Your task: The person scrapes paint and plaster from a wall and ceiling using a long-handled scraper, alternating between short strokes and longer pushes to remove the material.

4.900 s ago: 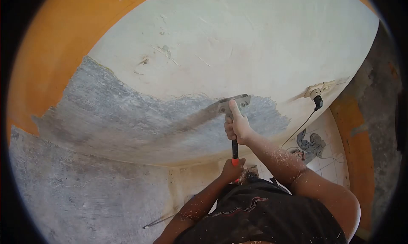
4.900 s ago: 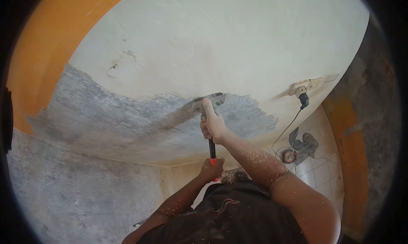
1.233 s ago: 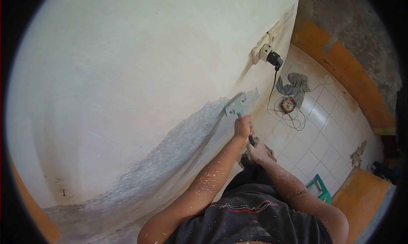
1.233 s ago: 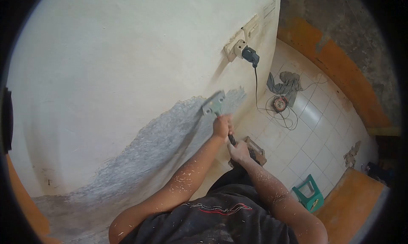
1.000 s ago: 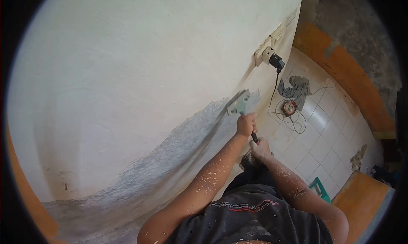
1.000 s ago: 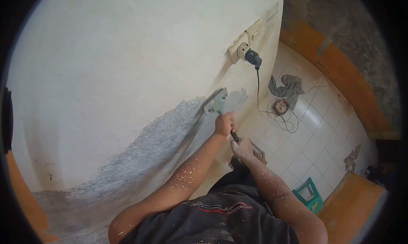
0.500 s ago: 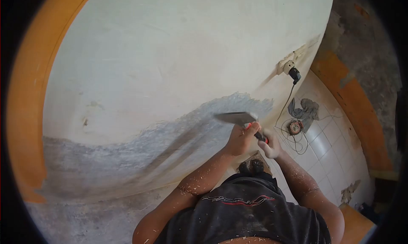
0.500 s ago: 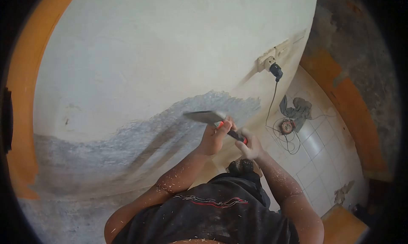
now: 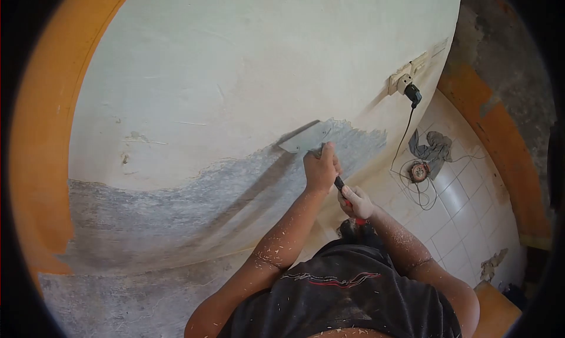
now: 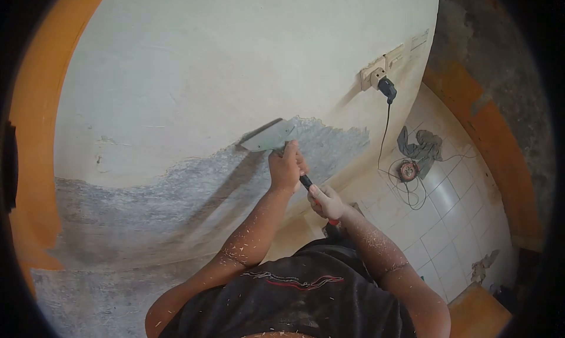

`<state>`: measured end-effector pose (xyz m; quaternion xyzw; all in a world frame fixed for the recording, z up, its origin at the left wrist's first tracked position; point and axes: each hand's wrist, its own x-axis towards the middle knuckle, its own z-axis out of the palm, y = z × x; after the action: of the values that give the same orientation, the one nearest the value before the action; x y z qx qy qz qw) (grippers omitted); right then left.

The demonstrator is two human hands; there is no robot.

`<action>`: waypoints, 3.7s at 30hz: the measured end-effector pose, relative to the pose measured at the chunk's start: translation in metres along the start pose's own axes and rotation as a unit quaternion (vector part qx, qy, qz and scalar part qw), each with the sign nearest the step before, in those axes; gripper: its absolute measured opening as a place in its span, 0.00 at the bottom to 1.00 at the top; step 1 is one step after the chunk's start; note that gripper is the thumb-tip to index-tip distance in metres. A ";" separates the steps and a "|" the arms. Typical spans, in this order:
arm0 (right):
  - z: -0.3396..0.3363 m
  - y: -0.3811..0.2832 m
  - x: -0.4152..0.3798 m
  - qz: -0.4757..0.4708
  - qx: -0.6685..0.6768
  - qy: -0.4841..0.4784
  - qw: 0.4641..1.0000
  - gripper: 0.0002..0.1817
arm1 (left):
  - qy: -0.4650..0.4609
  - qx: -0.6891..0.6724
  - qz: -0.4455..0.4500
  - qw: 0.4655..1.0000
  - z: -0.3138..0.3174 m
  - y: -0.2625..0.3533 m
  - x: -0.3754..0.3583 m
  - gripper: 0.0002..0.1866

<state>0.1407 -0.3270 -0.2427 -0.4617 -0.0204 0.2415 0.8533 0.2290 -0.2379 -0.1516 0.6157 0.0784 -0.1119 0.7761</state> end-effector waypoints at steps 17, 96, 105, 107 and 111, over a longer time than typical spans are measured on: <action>0.005 -0.014 0.001 0.042 0.058 -0.041 0.997 0.26 | 0.013 -0.006 0.007 1.000 0.007 0.023 -0.005 0.21; 0.004 -0.011 -0.006 0.054 0.055 0.003 0.997 0.23 | 0.019 -0.001 -0.003 1.000 0.005 0.006 0.000 0.20; 0.007 -0.016 -0.005 0.081 0.069 -0.016 0.994 0.27 | 0.032 0.027 0.020 0.999 0.006 0.012 -0.003 0.19; 0.015 -0.034 -0.001 0.029 0.062 -0.025 0.997 0.26 | -0.011 -0.020 0.040 0.999 0.016 0.034 -0.004 0.23; -0.006 -0.010 -0.016 0.059 0.027 -0.020 0.998 0.26 | 0.047 -0.002 0.032 0.998 0.008 -0.004 -0.008 0.23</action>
<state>0.1321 -0.3427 -0.2352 -0.4344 -0.0039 0.3010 0.8489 0.2201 -0.2458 -0.1518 0.6209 0.0955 -0.0575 0.7759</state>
